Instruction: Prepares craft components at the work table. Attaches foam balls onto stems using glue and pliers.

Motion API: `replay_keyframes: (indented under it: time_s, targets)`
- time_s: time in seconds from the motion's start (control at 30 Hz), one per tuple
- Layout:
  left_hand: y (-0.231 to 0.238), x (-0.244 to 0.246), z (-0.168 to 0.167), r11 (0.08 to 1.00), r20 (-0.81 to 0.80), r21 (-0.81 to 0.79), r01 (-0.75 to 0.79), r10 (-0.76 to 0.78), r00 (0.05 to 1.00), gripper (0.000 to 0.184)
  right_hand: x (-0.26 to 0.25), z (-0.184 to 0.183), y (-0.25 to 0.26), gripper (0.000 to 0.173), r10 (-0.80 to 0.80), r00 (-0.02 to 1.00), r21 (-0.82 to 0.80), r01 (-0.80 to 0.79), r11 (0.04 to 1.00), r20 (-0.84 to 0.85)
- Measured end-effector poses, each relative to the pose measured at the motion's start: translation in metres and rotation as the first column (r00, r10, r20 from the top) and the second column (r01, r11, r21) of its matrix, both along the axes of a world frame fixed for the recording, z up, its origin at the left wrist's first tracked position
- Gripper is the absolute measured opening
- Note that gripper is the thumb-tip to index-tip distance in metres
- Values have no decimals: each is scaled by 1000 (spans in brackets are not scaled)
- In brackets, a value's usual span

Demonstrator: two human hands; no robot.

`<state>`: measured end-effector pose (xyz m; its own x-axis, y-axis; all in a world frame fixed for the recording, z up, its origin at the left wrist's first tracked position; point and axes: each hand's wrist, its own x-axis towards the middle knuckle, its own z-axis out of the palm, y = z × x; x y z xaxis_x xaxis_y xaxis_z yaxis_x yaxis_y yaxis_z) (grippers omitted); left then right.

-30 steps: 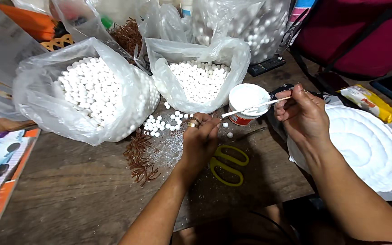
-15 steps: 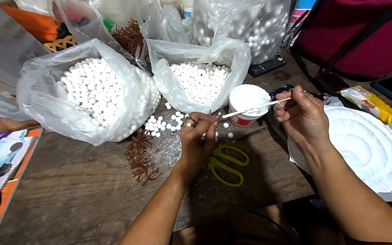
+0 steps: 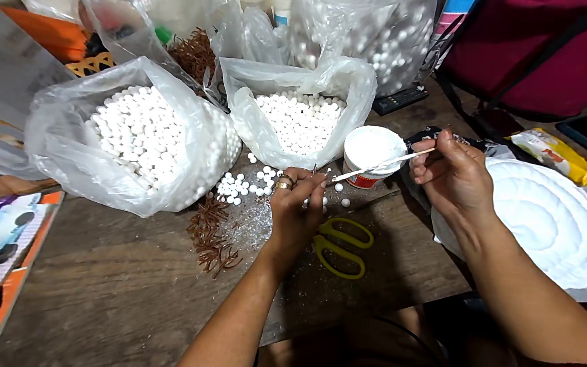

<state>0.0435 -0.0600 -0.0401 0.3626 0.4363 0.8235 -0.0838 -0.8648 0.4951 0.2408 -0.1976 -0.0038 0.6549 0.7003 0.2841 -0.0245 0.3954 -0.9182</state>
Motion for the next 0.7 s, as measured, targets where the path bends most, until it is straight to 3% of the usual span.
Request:
replay_keyframes:
  time_s: [0.7]
  targets:
    - [0, 0, 0, 1000, 8, 3, 6, -6, 1000, 12, 9, 3, -4, 52, -52, 995, 20, 54, 998, -88]
